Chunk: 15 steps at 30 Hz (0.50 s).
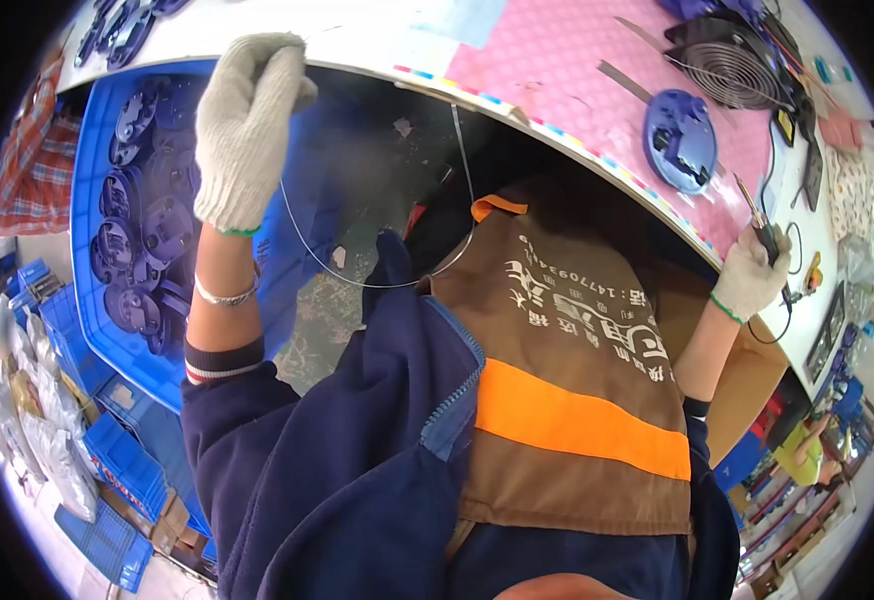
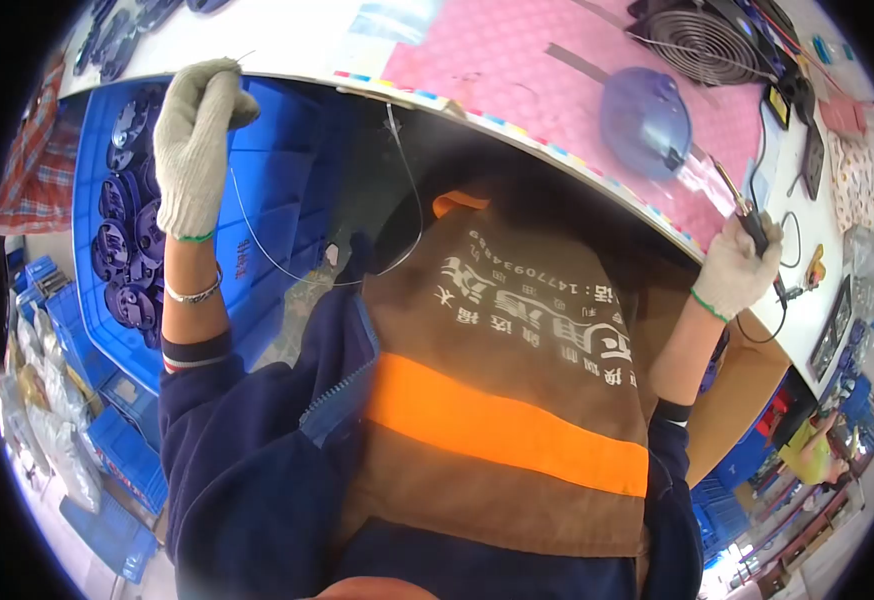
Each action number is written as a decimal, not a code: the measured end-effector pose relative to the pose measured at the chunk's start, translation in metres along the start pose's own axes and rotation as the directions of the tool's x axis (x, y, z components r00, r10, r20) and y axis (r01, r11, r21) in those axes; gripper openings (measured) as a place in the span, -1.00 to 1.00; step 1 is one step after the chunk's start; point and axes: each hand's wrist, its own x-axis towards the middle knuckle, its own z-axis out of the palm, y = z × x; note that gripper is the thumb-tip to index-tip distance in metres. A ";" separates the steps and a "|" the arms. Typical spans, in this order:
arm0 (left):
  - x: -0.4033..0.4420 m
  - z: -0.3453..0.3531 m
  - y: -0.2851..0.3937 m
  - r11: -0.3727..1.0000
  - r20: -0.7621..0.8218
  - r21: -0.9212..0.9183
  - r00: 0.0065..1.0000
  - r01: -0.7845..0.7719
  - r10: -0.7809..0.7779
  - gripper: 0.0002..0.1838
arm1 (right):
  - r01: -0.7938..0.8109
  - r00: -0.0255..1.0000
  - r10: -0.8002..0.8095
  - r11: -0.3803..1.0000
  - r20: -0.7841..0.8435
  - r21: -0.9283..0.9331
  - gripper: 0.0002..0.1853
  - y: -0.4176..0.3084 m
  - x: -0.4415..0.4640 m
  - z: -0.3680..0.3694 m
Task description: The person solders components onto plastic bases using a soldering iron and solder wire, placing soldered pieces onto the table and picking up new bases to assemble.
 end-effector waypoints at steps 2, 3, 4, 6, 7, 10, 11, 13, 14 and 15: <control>-0.006 -0.015 -0.007 0.991 -0.034 -0.103 0.996 0.081 -0.085 -0.78 | -0.046 0.997 0.042 0.998 0.068 0.053 -0.85 -0.004 0.003 -0.007; -0.008 -0.022 -0.009 0.980 -0.045 -0.157 0.991 0.119 -0.127 -0.79 | -0.035 0.998 0.032 0.998 0.056 0.044 -0.85 -0.002 0.001 -0.004; -0.010 -0.027 -0.009 0.959 -0.084 -0.246 0.983 0.141 -0.166 -0.81 | -0.022 0.999 0.020 0.999 0.046 0.038 -0.86 -0.001 -0.001 0.000; -0.009 -0.045 -0.014 0.942 -0.153 -0.306 0.970 0.136 -0.189 -0.83 | -0.099 0.988 0.083 0.987 0.132 0.123 -0.87 -0.002 0.000 0.004; -0.007 -0.052 -0.016 0.939 -0.211 -0.315 0.954 0.138 -0.211 -0.83 | -0.061 0.996 0.054 0.994 0.076 0.094 -0.87 -0.001 0.001 0.005; 0.004 -0.087 -0.029 0.956 -0.330 -0.282 0.928 0.079 -0.174 -0.77 | 0.011 0.999 -0.010 1.000 -0.040 0.030 -0.88 0.005 -0.003 0.016; 0.007 -0.098 -0.031 0.967 -0.372 -0.238 0.910 0.093 -0.180 -0.75 | 0.012 0.999 -0.010 0.999 -0.046 0.029 -0.88 0.004 -0.005 0.020; 0.014 -0.121 -0.041 0.975 -0.439 -0.216 0.887 0.052 -0.145 -0.76 | 0.036 0.996 -0.033 0.999 -0.078 0.029 -0.88 0.005 -0.005 0.022; 0.019 -0.132 -0.043 0.981 -0.478 -0.190 0.870 0.029 -0.118 -0.79 | 0.056 0.993 -0.053 0.998 -0.104 0.029 -0.88 0.004 -0.002 0.021; 0.023 -0.142 -0.045 0.987 -0.516 -0.162 0.852 0.007 -0.091 -0.81 | 0.077 0.989 -0.073 0.997 -0.130 0.027 -0.87 0.003 0.002 0.017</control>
